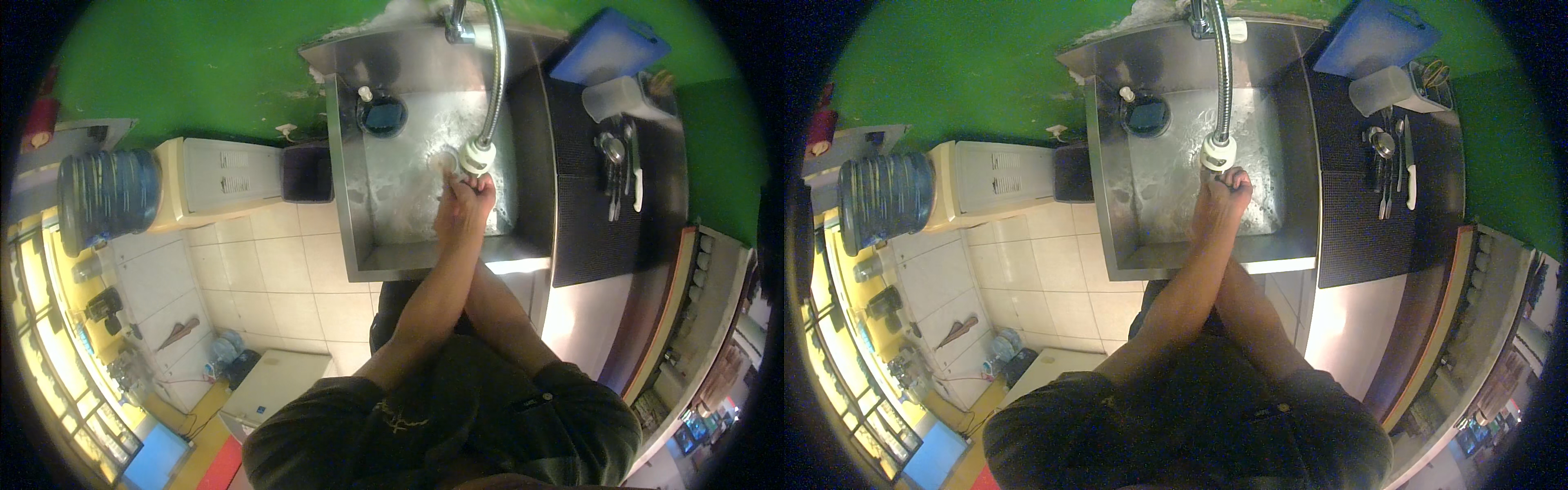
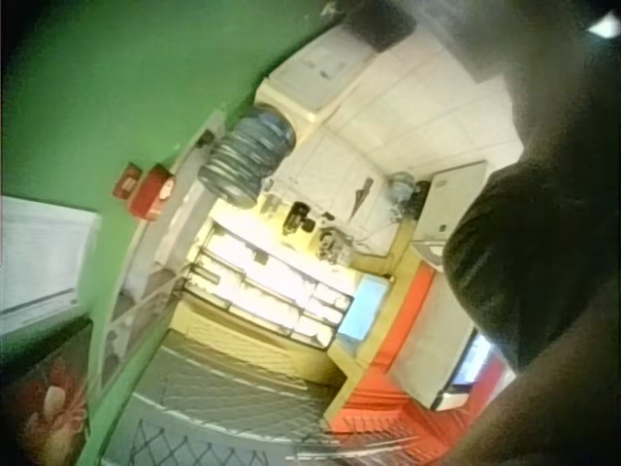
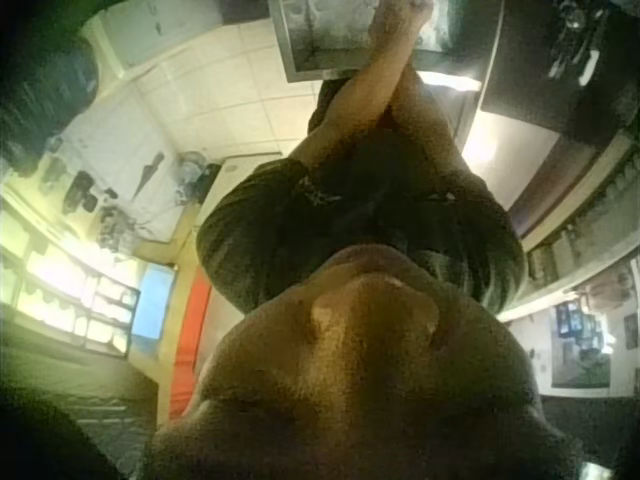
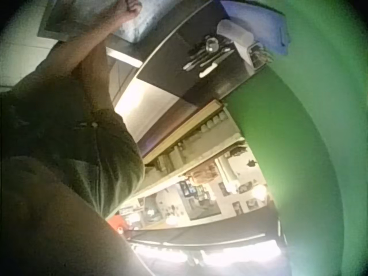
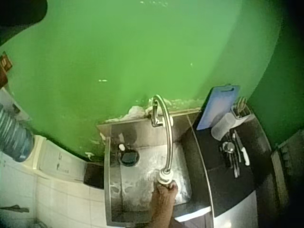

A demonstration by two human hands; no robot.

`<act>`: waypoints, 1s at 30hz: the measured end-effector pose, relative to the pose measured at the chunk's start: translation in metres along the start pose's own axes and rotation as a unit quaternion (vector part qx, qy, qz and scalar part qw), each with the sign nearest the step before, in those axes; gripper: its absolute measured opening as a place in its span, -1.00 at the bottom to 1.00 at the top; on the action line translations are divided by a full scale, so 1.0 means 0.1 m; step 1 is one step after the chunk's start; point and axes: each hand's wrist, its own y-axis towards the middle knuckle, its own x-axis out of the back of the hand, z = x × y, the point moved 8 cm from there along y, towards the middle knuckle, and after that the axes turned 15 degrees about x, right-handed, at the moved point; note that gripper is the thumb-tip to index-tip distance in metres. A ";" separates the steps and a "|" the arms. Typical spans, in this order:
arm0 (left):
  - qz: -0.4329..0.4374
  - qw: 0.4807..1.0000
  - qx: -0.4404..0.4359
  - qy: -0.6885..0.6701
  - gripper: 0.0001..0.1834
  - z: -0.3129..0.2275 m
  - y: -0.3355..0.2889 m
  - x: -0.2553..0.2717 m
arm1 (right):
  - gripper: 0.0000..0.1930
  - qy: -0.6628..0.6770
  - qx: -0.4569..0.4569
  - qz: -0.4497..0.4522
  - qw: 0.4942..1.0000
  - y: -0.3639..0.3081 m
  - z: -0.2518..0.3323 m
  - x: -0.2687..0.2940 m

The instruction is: The person scrubs a stainless steel sink with a yellow sponge under running water, rinses the sponge, and wipes the sink basin and faucet. Then the person dries their hands with a yellow cloth and mops the tiled floor with a mop.

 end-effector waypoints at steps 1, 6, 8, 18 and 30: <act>0.015 0.996 0.086 -0.032 -0.68 0.05 0.03 0.05 | -0.54 -0.012 0.001 0.027 1.000 0.03 0.05 0.01; -0.101 0.884 0.392 0.235 -0.63 -0.40 -0.07 0.64 | -0.77 -0.282 0.252 0.280 0.882 -0.02 0.84 -0.01; -0.196 0.685 0.357 0.604 -0.65 -0.88 -0.11 0.85 | -0.89 -0.451 0.418 0.288 0.734 -0.13 1.18 -0.11; -0.055 -0.197 -0.164 0.965 -0.70 -1.41 0.06 0.28 | -0.90 -0.458 -0.076 0.570 0.678 -0.14 -0.44 -0.51; -0.085 -0.018 -0.147 0.985 -0.61 -2.06 -0.16 0.18 | -0.73 -0.236 -0.015 0.391 0.890 -0.24 -0.87 -0.66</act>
